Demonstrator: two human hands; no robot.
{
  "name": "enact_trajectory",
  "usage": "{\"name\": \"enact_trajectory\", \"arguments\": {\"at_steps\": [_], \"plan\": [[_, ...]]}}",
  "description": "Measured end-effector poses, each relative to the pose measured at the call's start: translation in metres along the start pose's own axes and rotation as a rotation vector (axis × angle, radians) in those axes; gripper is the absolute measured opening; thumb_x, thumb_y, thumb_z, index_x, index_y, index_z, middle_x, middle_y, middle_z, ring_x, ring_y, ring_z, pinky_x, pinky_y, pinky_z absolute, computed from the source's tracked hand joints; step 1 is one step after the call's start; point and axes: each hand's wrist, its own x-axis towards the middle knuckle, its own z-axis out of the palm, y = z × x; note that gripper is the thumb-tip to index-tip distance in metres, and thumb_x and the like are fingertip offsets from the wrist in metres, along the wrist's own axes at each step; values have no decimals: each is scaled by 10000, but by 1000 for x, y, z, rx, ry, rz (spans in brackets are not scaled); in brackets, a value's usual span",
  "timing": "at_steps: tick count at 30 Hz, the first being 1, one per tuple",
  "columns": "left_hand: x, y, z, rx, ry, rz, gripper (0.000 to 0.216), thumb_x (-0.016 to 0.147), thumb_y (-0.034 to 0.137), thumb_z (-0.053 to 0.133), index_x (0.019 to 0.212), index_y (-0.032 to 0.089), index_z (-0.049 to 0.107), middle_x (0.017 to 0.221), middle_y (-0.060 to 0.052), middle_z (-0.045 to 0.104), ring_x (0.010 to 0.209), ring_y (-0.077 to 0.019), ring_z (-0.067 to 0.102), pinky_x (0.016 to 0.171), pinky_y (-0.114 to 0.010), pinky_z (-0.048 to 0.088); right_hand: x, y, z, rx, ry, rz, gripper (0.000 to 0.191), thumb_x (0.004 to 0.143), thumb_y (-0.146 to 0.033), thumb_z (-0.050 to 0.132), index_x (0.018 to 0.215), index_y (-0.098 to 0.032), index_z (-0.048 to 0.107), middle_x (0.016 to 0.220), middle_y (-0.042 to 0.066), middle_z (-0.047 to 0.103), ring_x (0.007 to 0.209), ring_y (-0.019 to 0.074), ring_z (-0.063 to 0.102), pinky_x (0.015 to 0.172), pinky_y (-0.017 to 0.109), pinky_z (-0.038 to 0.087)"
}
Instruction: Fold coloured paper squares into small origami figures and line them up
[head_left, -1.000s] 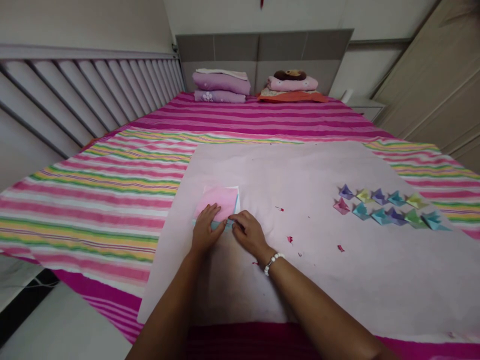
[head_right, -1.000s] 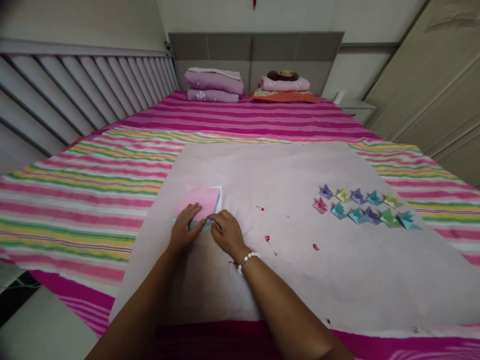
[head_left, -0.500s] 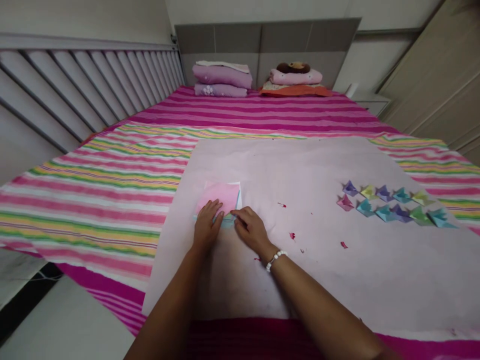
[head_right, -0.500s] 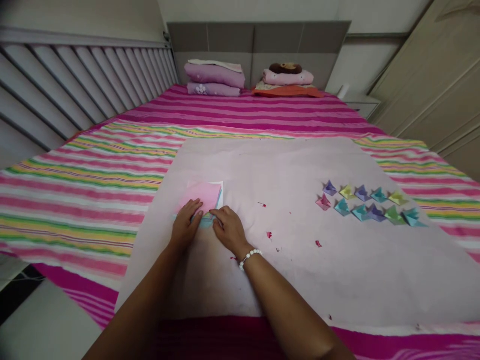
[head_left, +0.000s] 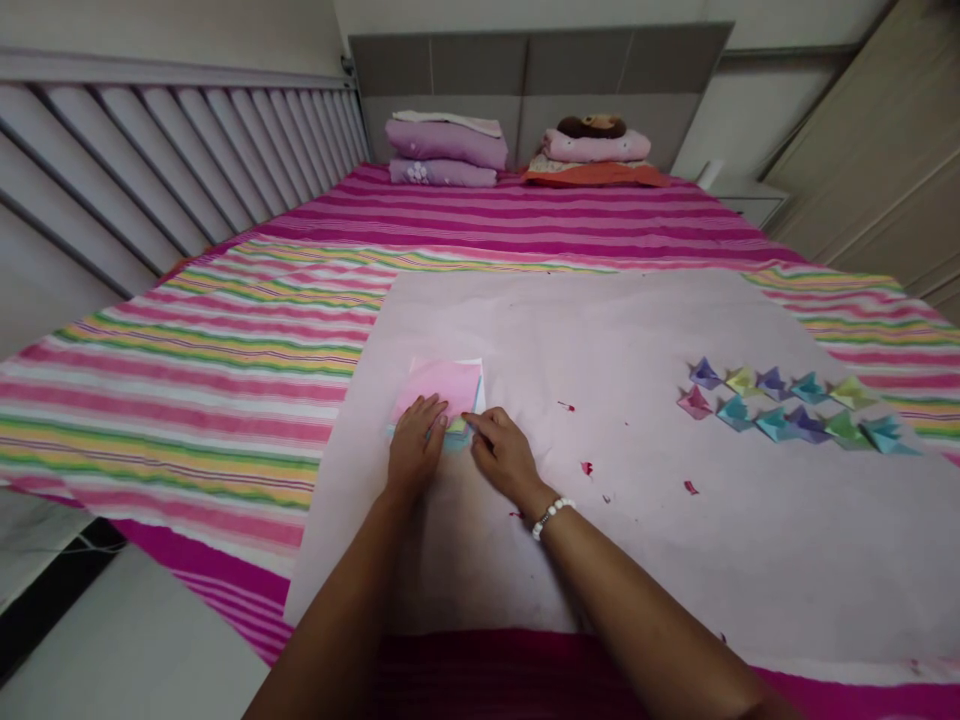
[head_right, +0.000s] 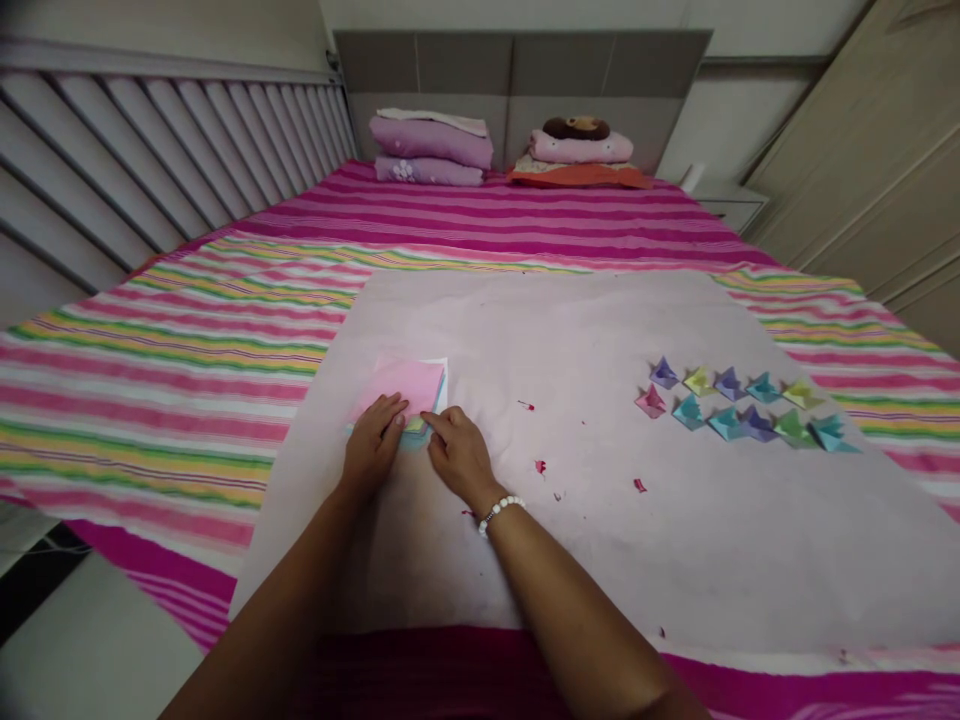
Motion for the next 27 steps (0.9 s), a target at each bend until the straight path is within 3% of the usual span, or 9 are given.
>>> {"name": "enact_trajectory", "arguments": {"at_steps": [11,27], "plan": [[0,-4,-2,-116,3,-38,231,876,333,551,994,221,715,1307,-86,629,1296,-277,496,1089,-516,372,0,1,0,-21,-10,-9,457,828,-66,492,1231,-238,622,934,58,548,836,198,561,757,324,484],[2,-3,-4,-170,-31,-105,214,885,313,526,886,201,707,1323,-117,613,1316,-292,468,1100,-519,340,-1,-1,-2,65,24,-19,440,812,-47,490,1155,-249,677,925,51,548,799,178,559,714,306,471]]}}
